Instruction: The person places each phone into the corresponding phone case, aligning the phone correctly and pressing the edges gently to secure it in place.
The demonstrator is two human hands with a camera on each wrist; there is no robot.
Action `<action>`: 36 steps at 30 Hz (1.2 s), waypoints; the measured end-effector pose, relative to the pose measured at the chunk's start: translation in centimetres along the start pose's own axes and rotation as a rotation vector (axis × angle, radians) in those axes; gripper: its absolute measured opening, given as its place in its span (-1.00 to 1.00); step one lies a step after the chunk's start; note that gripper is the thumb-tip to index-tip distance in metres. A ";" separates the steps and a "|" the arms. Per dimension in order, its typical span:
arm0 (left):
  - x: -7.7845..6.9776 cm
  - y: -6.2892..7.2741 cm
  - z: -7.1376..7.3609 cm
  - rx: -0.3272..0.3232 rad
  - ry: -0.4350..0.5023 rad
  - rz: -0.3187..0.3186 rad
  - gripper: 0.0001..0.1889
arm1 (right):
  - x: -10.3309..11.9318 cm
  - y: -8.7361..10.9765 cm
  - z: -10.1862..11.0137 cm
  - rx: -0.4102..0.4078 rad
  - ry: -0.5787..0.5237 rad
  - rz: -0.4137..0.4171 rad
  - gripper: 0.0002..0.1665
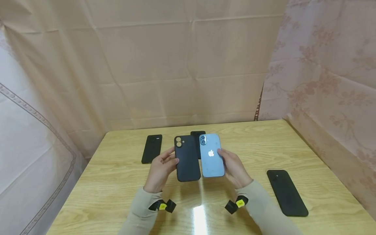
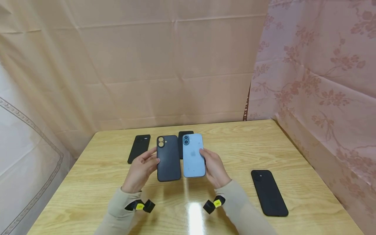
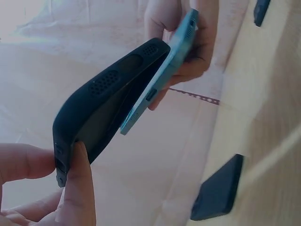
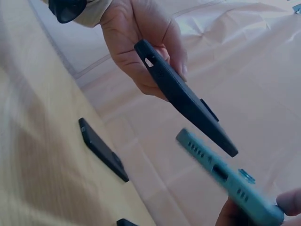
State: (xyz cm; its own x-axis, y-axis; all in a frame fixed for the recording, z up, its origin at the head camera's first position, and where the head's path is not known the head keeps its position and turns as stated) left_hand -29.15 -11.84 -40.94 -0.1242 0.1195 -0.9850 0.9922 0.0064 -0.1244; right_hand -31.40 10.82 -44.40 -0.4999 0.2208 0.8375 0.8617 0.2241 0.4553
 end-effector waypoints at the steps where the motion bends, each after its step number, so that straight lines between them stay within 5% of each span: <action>1: -0.2 -0.1 -0.1 0.001 0.005 -0.003 -0.45 | 0.2 0.0 -0.2 0.005 -0.008 0.005 -0.31; 19: -2.3 -0.4 -2.2 0.058 0.068 -0.037 -0.44 | 1.5 0.9 -2.6 0.191 -0.099 0.036 -0.35; 36: -3.2 -0.3 -3.7 0.114 0.121 -0.063 -0.45 | 1.7 2.3 -3.2 0.188 -0.164 0.055 -0.45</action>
State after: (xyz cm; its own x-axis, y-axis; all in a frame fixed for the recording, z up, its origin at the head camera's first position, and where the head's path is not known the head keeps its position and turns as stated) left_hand -29.05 -8.51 -37.31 -0.1771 0.2406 -0.9543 0.9744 -0.0939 -0.2045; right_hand -30.00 8.63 -40.92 -0.4731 0.3856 0.7921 0.8645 0.3763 0.3332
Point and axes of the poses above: each hand's wrist, its own y-axis away from the middle knuckle, its own z-axis out of the back of the hand, x = y × z, the point moved 10 cm from there along -y, towards the middle knuckle, and after that the axes turned 11 degrees about -z, right-handed, at the moved point
